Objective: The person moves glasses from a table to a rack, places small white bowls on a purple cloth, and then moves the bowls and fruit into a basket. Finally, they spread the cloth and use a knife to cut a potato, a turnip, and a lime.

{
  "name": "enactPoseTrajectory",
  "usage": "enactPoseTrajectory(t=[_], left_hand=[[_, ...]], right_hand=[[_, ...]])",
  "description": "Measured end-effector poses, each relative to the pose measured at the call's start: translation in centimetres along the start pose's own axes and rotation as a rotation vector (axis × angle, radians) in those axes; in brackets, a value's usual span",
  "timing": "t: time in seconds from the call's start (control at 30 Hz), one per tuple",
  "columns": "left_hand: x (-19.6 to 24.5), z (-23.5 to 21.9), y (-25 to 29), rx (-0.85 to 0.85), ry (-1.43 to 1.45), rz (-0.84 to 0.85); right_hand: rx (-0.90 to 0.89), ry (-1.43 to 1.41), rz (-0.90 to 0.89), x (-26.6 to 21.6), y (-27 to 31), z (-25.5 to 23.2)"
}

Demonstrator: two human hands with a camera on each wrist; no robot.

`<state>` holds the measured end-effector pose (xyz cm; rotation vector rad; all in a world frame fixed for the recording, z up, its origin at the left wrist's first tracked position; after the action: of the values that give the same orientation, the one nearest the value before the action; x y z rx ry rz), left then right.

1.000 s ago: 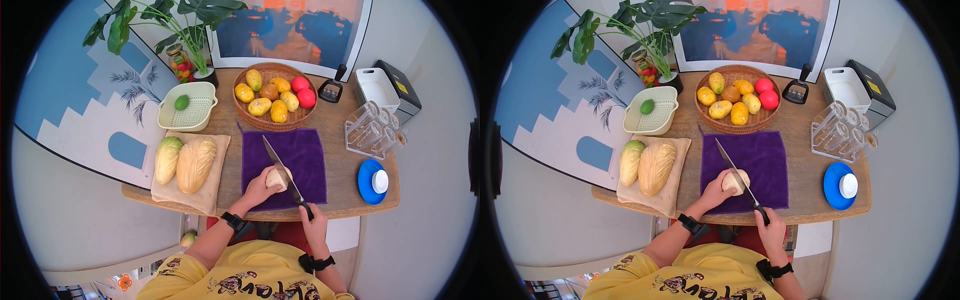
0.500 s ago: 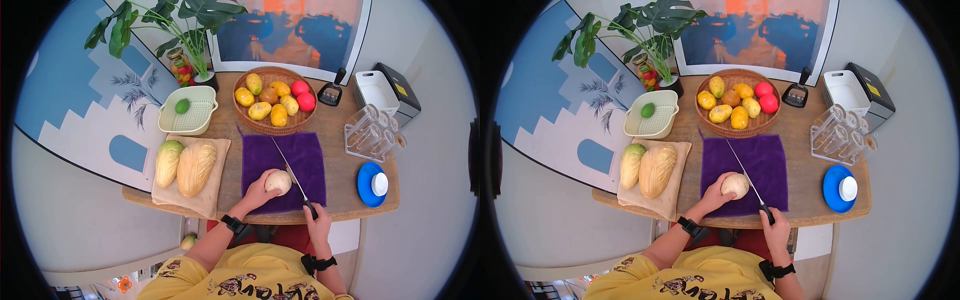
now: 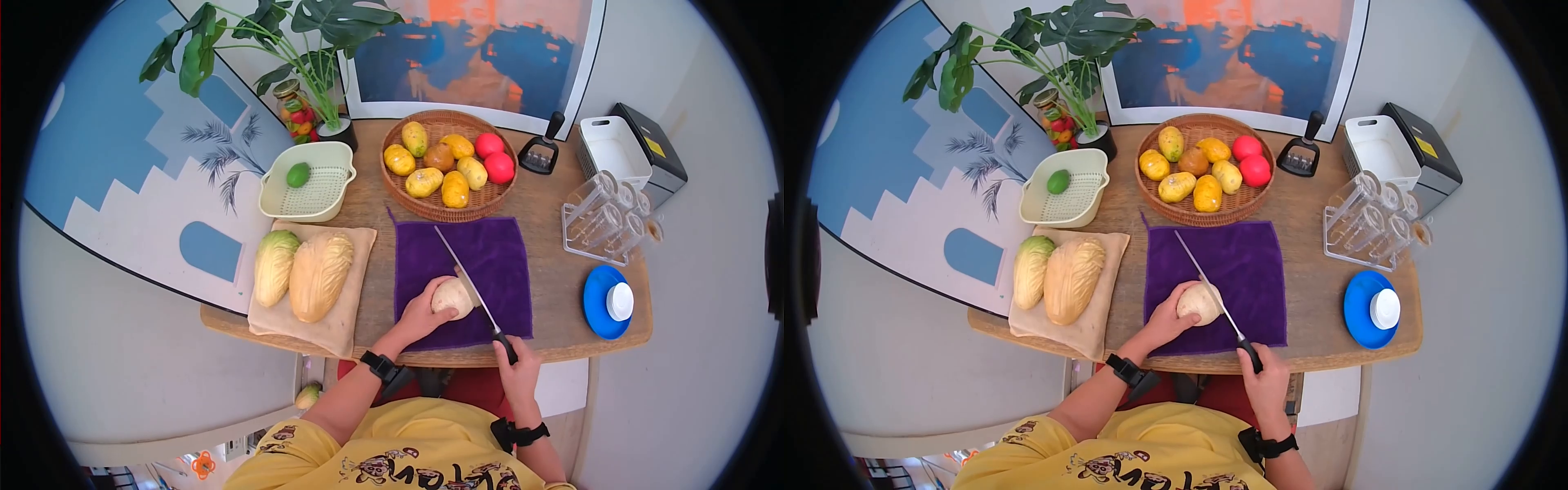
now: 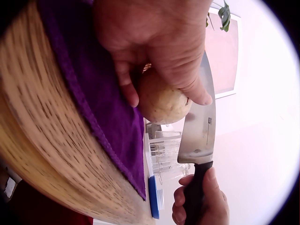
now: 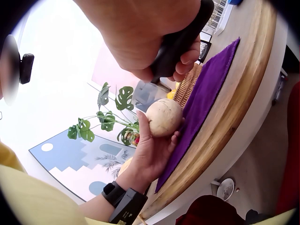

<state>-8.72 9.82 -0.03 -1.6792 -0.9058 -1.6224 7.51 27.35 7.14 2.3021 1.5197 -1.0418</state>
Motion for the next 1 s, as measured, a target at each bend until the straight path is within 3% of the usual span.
enactPoseTrajectory(t=[0.73, 1.0], left_hand=[[-1.4, -0.1, -0.3, 0.020, 0.020, 0.050], [-0.3, 0.0, -0.1, -0.001, 0.038, 0.024]], right_hand=[[-0.061, 0.039, -0.055, -1.8, 0.4, -0.3], [0.007, 0.062, -0.050, -1.2, -0.5, -0.6]])
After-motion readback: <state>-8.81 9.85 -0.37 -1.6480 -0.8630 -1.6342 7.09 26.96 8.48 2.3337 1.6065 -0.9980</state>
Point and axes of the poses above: each hand's wrist, its own y-axis away from the middle knuckle, its own z-axis out of the palm, x = y × z, the point moved 5 cm from there along -y, towards the middle knuckle, and after that the axes turned 9 degrees about y, right-handed, at the moved point
